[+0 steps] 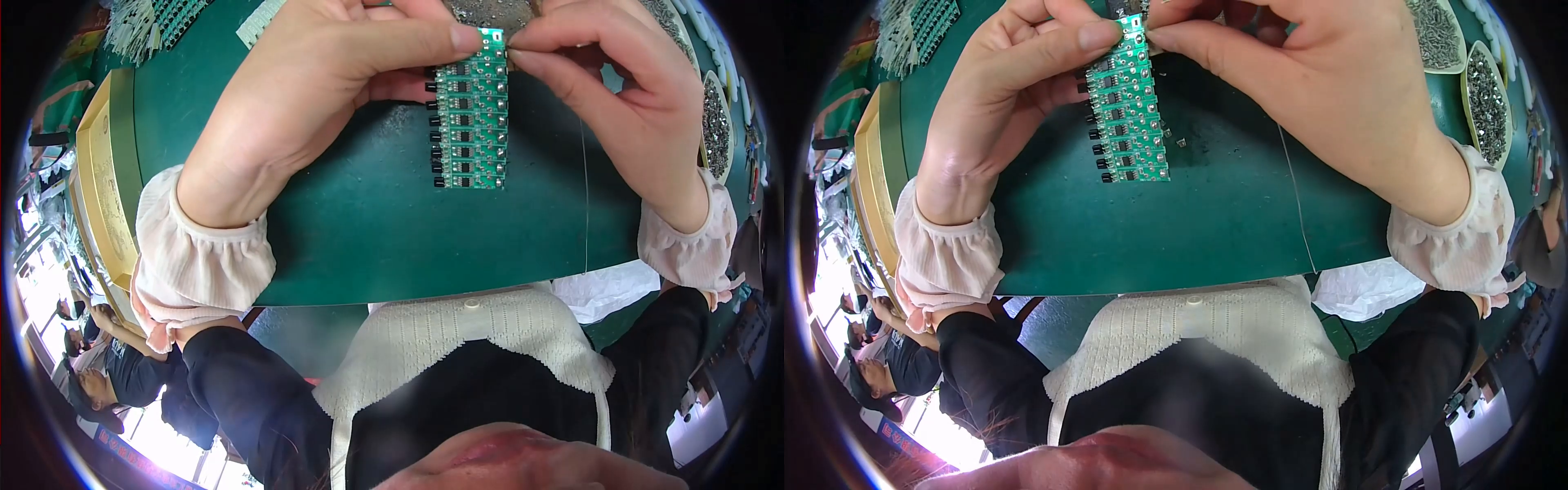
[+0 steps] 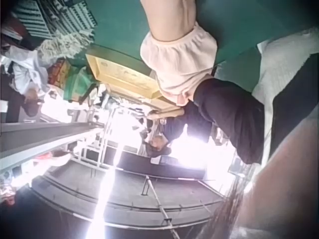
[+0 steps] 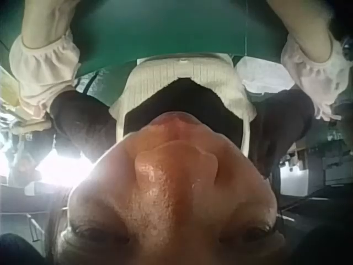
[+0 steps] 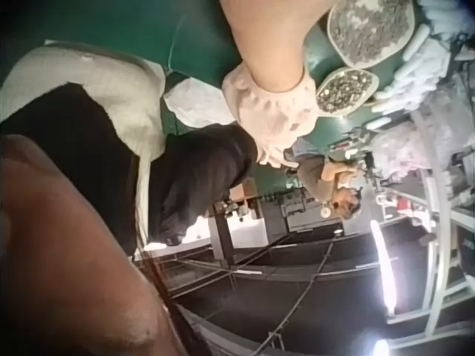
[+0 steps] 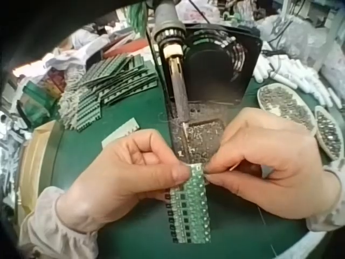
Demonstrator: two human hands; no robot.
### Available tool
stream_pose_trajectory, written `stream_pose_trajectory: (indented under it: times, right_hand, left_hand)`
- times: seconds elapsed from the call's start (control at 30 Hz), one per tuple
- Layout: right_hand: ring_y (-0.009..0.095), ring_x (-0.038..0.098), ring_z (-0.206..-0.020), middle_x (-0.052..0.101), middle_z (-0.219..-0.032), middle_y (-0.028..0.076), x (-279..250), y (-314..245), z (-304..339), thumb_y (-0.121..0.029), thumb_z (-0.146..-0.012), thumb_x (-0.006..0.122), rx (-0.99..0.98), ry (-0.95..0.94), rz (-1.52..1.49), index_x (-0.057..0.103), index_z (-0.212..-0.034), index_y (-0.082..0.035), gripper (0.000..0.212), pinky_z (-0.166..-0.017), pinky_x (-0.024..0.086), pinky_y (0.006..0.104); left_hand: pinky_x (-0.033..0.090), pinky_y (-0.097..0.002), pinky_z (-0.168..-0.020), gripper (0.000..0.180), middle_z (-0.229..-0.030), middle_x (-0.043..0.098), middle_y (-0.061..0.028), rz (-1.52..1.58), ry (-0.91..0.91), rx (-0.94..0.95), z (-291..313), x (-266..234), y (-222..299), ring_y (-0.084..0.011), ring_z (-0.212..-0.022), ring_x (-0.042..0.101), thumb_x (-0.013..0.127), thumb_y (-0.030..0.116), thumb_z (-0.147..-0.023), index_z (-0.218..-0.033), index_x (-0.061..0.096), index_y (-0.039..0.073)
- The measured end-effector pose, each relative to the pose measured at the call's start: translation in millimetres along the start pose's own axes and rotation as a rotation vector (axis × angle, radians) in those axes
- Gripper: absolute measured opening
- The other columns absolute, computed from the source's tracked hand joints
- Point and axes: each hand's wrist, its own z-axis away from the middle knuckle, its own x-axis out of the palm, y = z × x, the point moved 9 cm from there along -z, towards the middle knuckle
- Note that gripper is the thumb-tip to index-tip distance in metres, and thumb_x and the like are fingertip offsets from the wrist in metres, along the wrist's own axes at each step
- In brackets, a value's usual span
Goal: The worker is manually assembling small parts onto green circuit board strips at a factory workbench.
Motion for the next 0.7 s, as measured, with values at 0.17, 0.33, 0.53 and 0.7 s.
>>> stream_pose_trajectory:
  times: [0.17,0.33,0.53,0.7]
  right_hand:
    - [0.012,0.061,-0.073,0.062,-0.09,0.006,-1,8,-5,0.003,-0.072,0.086,-0.067,-0.022,0.097,0.073,-0.096,-0.001,0.028,-0.059,0.047,0.0241]
    - [0.013,0.061,-0.071,0.061,-0.089,0.007,3,10,-4,0.001,-0.07,0.087,-0.255,-0.053,0.27,0.072,-0.095,0.0,0.029,-0.059,0.047,0.0246]
    - [0.014,0.061,-0.07,0.062,-0.089,0.008,-5,2,-2,0.001,-0.071,0.087,-0.315,-0.018,0.226,0.072,-0.095,0.001,0.028,-0.058,0.045,0.0251]
    - [0.014,0.061,-0.071,0.062,-0.09,0.008,-2,0,-2,0.0,-0.072,0.087,-0.347,-0.041,0.208,0.072,-0.096,0.001,0.028,-0.059,0.046,0.0248]
  left_hand:
    - [0.054,-0.0199,-0.067,0.012,-0.088,0.072,-0.0079,0.02,0.024,0.003,2,-1,1,-0.0089,-0.073,0.067,0.072,0.002,-0.094,-0.094,0.06,0.002]
    - [0.054,-0.0206,-0.068,0.015,-0.091,0.072,-0.0093,-0.005,0.035,0.006,-2,8,2,-0.0091,-0.074,0.067,0.071,-0.003,-0.092,-0.093,0.057,0.002]
    - [0.055,-0.02,-0.069,0.019,-0.09,0.072,-0.0086,0.046,-0.395,0.434,-3,30,26,-0.0093,-0.075,0.067,0.072,-0.005,-0.092,-0.095,0.055,0.003]
    - [0.056,-0.0208,-0.071,0.024,-0.091,0.073,-0.009,0.054,0.036,0.05,3,9,7,-0.0105,-0.079,0.069,0.073,-0.005,-0.09,-0.105,0.054,0.002]
